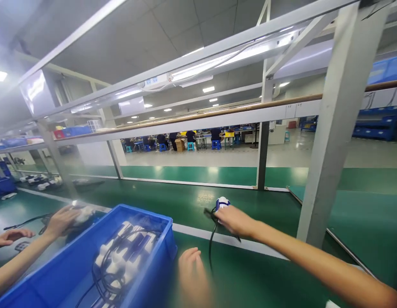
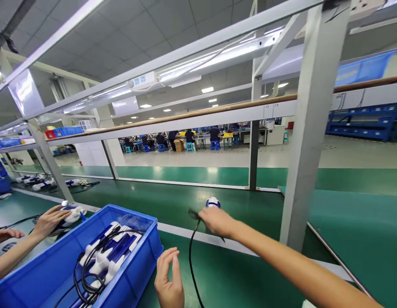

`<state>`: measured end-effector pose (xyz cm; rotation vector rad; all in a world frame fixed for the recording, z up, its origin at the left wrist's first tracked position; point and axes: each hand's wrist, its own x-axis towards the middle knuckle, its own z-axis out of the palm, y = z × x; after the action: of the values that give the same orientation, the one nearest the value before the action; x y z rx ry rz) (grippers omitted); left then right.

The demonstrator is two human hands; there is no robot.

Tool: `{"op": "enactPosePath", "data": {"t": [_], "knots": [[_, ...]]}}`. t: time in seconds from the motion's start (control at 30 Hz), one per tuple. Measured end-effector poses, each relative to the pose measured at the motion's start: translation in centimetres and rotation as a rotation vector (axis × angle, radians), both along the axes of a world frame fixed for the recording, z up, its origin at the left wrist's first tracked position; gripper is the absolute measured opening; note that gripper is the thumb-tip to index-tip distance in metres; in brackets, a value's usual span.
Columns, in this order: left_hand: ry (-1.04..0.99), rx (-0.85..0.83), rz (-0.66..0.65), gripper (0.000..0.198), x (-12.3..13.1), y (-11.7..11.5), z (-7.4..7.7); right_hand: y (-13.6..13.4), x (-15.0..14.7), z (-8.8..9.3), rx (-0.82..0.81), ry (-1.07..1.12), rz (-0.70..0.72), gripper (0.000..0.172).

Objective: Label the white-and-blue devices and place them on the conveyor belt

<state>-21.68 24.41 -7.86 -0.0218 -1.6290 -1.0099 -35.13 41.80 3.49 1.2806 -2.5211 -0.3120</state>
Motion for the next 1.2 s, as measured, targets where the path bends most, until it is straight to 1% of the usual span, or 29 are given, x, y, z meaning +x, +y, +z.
{"op": "enactPosePath", "data": {"t": [0.07, 0.1, 0.13, 0.17, 0.2, 0.23, 0.27, 0.3, 0.33, 0.4, 0.47, 0.53, 0.6, 0.67, 0.73, 0.8, 0.87, 0.97, 1.07, 1.13, 1.2], "knots": [[0.001, -0.027, -0.008, 0.016, -0.7, -0.4, -1.2, 1.3, -2.7, 4.0, -0.075, 0.089, -0.218, 0.012], [-0.011, -0.035, -0.019, 0.016, -0.9, -0.5, -1.6, 2.1, -3.8, 5.5, -0.106, 0.132, -0.325, 0.014], [-0.018, -0.04, -0.025, 0.017, -1.1, -0.5, -2.0, 3.1, -4.7, 6.5, -0.132, 0.167, -0.435, 0.014], [-0.021, -0.047, -0.027, 0.017, -1.4, -0.5, -2.4, 4.1, -5.4, 7.1, -0.156, 0.189, -0.544, 0.016], [-0.02, -0.062, -0.028, 0.018, -1.6, -0.4, -2.7, 5.2, -5.9, 7.2, -0.172, 0.191, -0.646, 0.016], [-0.02, -0.08, -0.027, 0.018, -1.8, -0.4, -3.0, 6.2, -6.0, 6.9, -0.181, 0.172, -0.731, 0.016], [-0.014, -0.105, -0.026, 0.017, -2.1, -0.4, -3.4, 7.1, -5.9, 6.2, -0.183, 0.133, -0.79, 0.015], [-0.003, -0.136, -0.025, 0.017, -2.4, -0.4, -3.7, 7.9, -5.5, 5.2, -0.181, 0.08, -0.82, 0.013], [0.012, -0.158, -0.02, 0.016, -2.8, -0.5, -4.1, 8.7, -4.8, 4.0, -0.177, 0.018, -0.814, 0.012], [0.066, -0.189, 0.004, 0.016, -3.4, -0.7, -4.6, 10.0, -2.5, 1.1, -0.187, -0.098, -0.741, 0.016], [0.092, -0.18, 0.016, 0.017, -3.5, -0.7, -4.6, 11.4, 0.5, -1.8, -0.234, -0.204, -0.67, 0.02], [0.057, -0.152, -0.013, 0.017, -2.9, -0.3, -3.9, 13.2, 4.0, -4.4, -0.327, -0.285, -0.628, 0.022], [0.005, -0.121, -0.062, 0.016, -1.7, 0.4, -2.6, 15.5, 7.4, -6.4, -0.441, -0.34, -0.613, 0.03], [-0.057, -0.108, -0.114, 0.016, -0.2, 1.1, -1.0, 18.0, 10.4, -7.8, -0.563, -0.37, -0.639, 0.041], [-0.11, -0.133, -0.167, 0.015, 1.0, 1.8, 0.3, 20.3, 13.0, -8.9, -0.677, -0.379, -0.701, 0.049], [-0.147, -0.184, -0.224, 0.014, 1.8, 2.3, 0.9, 22.3, 15.1, -10.1, -0.769, -0.377, -0.769, 0.053], [-0.164, -0.218, -0.275, 0.012, 2.1, 2.8, 0.9, 23.7, 16.9, -11.4, -0.835, -0.377, -0.813, 0.054], [-0.196, -0.237, -0.358, 0.012, 2.2, 3.7, 0.0, 24.5, 18.8, -13.9, -0.906, -0.379, -0.832, 0.055], [-0.317, -0.236, -0.482, 0.013, 2.3, 4.9, -0.8, 23.5, 20.1, -15.6, -0.967, -0.403, -0.807, 0.056], [-0.474, -0.202, -0.607, 0.018, 2.8, 5.8, -1.2, 21.8, 20.5, -16.0, -1.002, -0.466, -0.754, 0.05], [-0.662, -0.166, -0.746, 0.023, 3.6, 6.9, -1.3, 19.6, 20.7, -15.7, -1.04, -0.576, -0.684, 0.043]]}}
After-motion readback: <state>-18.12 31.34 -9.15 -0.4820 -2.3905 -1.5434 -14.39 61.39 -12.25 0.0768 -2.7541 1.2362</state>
